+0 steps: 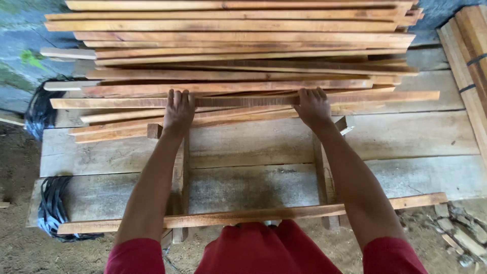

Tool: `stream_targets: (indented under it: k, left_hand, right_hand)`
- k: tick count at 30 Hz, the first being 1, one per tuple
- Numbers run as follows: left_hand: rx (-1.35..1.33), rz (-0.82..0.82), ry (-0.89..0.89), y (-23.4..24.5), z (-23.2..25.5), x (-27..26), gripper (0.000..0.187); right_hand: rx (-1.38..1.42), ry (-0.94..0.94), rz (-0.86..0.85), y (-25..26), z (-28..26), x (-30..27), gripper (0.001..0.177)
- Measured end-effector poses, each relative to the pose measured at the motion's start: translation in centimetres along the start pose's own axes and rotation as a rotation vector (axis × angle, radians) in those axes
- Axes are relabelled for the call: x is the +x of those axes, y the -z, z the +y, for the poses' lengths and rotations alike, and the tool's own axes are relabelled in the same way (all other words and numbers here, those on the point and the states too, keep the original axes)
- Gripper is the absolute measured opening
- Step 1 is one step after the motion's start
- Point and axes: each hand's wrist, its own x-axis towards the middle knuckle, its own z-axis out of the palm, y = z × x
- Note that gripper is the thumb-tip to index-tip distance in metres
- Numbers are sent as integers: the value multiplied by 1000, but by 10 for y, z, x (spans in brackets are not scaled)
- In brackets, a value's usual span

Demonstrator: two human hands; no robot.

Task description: Sorting and arranging thin wooden planks on a wooden support frame.

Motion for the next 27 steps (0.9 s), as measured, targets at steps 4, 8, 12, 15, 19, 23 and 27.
stream_targets:
  k: [4,8,12,15,19,23,27]
  left_hand:
    - [-51,31,-26,40,-10,10,7]
    - [-145,-172,45,89,-3,6,20]
    - [-269,-270,18,112,-1,-14,28]
    - [-270,-405,53,147,14,-28,36]
    - [-307,-493,165,141,34,-79,45]
    - [-484,-629,261,207,41,-61,51]
    - [-623,-692,226,269,47,-30,46]
  right_hand:
    - [60,-52,-31,85,-15,11,60]
    - [33,-92,15,110,-16,-5,52]
    - [67,-25,90,126,-10,-22,16]
    - [139,5,74,177,-21,-20,22]
    - [86,-21,-52,199,-28,-43,32]
    - [204,-131,-605,185,-33,-64,36]
    - [475,-379,-969,279,-57,-34,53]
